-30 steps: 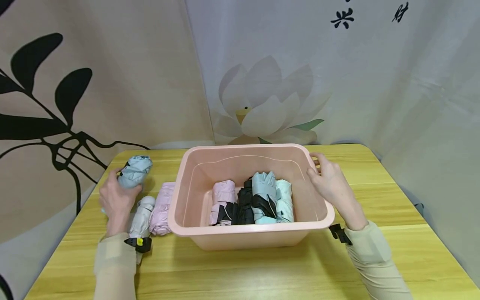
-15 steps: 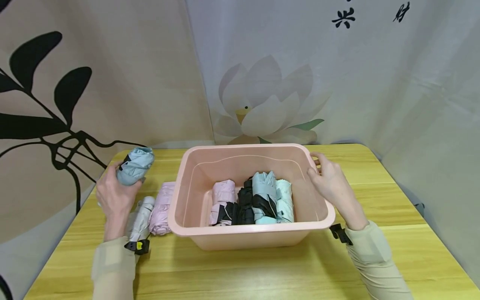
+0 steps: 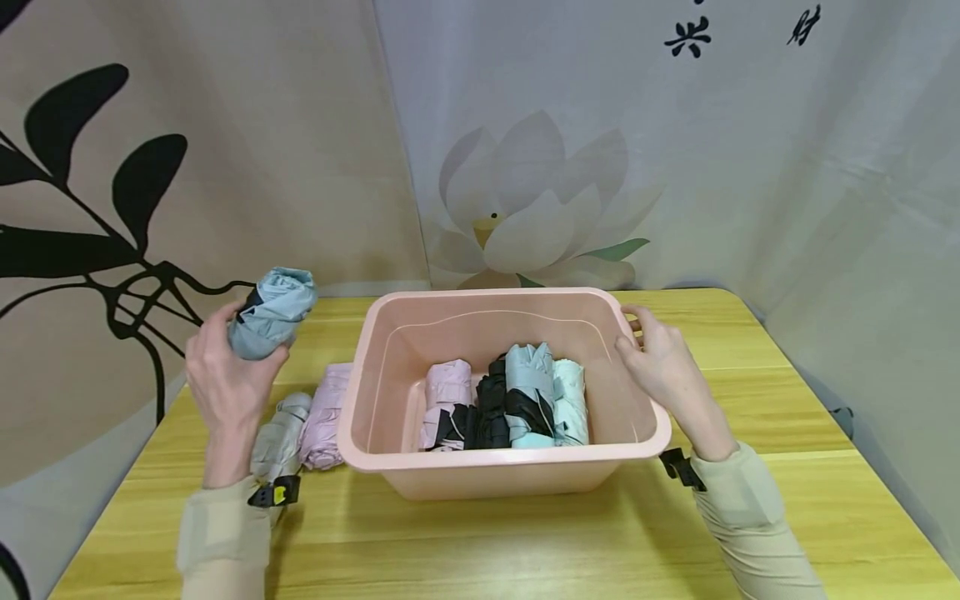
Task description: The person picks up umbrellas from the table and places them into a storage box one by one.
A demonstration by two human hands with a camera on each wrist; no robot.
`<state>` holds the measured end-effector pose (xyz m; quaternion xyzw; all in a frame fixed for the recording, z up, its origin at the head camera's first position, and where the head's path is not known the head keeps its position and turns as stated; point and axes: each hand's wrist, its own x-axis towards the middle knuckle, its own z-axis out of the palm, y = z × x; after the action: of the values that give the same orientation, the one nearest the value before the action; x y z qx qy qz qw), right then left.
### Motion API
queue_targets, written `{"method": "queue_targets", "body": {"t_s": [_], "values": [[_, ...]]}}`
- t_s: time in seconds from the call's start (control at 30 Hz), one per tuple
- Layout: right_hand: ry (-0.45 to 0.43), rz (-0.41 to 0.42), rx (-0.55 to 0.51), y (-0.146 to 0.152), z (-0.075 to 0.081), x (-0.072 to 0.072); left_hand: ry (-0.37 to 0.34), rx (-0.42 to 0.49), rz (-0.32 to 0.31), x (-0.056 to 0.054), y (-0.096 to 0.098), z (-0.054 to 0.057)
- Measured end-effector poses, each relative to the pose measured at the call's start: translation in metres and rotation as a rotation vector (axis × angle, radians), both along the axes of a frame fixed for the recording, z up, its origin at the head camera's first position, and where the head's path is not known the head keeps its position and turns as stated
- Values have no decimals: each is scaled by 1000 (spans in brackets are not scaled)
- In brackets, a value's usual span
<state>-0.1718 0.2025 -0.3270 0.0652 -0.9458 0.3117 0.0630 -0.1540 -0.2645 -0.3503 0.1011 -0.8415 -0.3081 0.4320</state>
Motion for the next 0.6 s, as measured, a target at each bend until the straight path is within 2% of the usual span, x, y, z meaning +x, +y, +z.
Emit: {"method": "queue_targets", "body": {"t_s": [0.3, 0.47, 0.6], "values": [[1, 5, -9, 0, 0, 0, 144, -46, -81, 7, 18, 21], [3, 4, -10, 0, 0, 0, 172, -101, -145, 14, 27, 34], [3, 3, -8, 0, -1, 0, 203, -103, -181, 20, 37, 44]]}}
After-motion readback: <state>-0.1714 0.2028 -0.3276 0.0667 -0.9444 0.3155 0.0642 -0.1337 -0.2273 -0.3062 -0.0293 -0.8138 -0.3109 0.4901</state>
